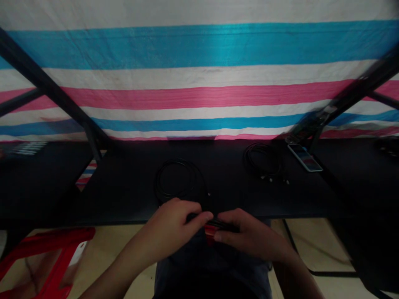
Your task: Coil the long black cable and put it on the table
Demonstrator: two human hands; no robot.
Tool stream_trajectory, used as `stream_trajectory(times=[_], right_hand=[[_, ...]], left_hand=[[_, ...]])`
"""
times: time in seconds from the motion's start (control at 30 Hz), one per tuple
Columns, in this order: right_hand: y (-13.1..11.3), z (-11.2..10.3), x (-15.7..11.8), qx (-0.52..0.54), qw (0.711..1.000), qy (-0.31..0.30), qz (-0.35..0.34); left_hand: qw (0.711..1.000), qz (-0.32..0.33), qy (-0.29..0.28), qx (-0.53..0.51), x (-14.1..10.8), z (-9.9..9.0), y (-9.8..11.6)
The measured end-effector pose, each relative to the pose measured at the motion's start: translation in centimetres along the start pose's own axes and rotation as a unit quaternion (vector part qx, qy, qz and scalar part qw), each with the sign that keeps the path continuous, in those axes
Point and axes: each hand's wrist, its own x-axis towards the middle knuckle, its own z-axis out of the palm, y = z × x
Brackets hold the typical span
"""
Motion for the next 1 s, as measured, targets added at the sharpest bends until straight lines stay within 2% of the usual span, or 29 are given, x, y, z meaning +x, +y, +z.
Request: stream_trajectory(times=[0.1,0.2,0.3,0.37,0.47,0.53,0.6,0.63,0.7,0.77,0.83,0.9,1.0], right_hand=[[1.0,-1.1,-0.8,0.048,0.998,-0.014,0.035],[1.9,-1.6,-1.2,0.083,0.996,-0.042,0.008],[2.9,-1.4,-1.0,0.132,0.987,-0.082,-0.045],[3.5,-1.1,-0.7,0.169,0.979,-0.094,-0.069],[3.9,-0.8,-0.2,0.222,0.971,-0.03,-0.088],[3.5,-1.2,0.0,0.245,0.966,0.025,-0.077],[2.6,-1.8,0.0,0.221,0.974,0.038,-0.042],[2.0,-2.1,0.0,0.192,0.981,0.027,-0.024],[0.7,-2.6,0.0,0.114,0.993,-0.025,0.002],[-0.4,-2.6,0.2,0.032,0.996,-0.088,0.008],[-1.2,-2.2,0.7,-0.034,0.99,-0.137,-0.012],[-1.7,-1.7,1.2,-0.065,0.984,-0.161,-0.041],[-1.9,-1.5,1.6,-0.06,0.988,-0.127,-0.068]], left_hand=[[0.995,-0.005,0.027,-0.099,-1.1,-2.6,-1.7],[0.976,-0.021,0.089,-0.2,-2.7,-4.0,-3.8],[0.93,-0.005,0.148,-0.337,-3.8,-3.5,-5.6],[0.89,0.035,0.165,-0.423,-3.8,-2.5,-6.4],[0.847,0.102,0.169,-0.494,-3.1,-0.7,-7.5],[0.852,0.106,0.129,-0.497,-2.7,0.0,-8.4],[0.884,0.058,0.039,-0.462,-2.6,0.3,-9.2],[0.897,0.036,-0.019,-0.44,-2.7,0.3,-9.4],[0.903,0.01,-0.124,-0.41,-2.8,0.3,-9.1],[0.9,0.018,-0.19,-0.393,-2.7,0.5,-7.9],[0.905,0.035,-0.215,-0.365,-2.2,1.1,-6.1],[0.912,0.039,-0.216,-0.345,-1.4,2.0,-4.5],[0.886,0.004,-0.228,-0.404,-0.6,3.1,-3.3]])
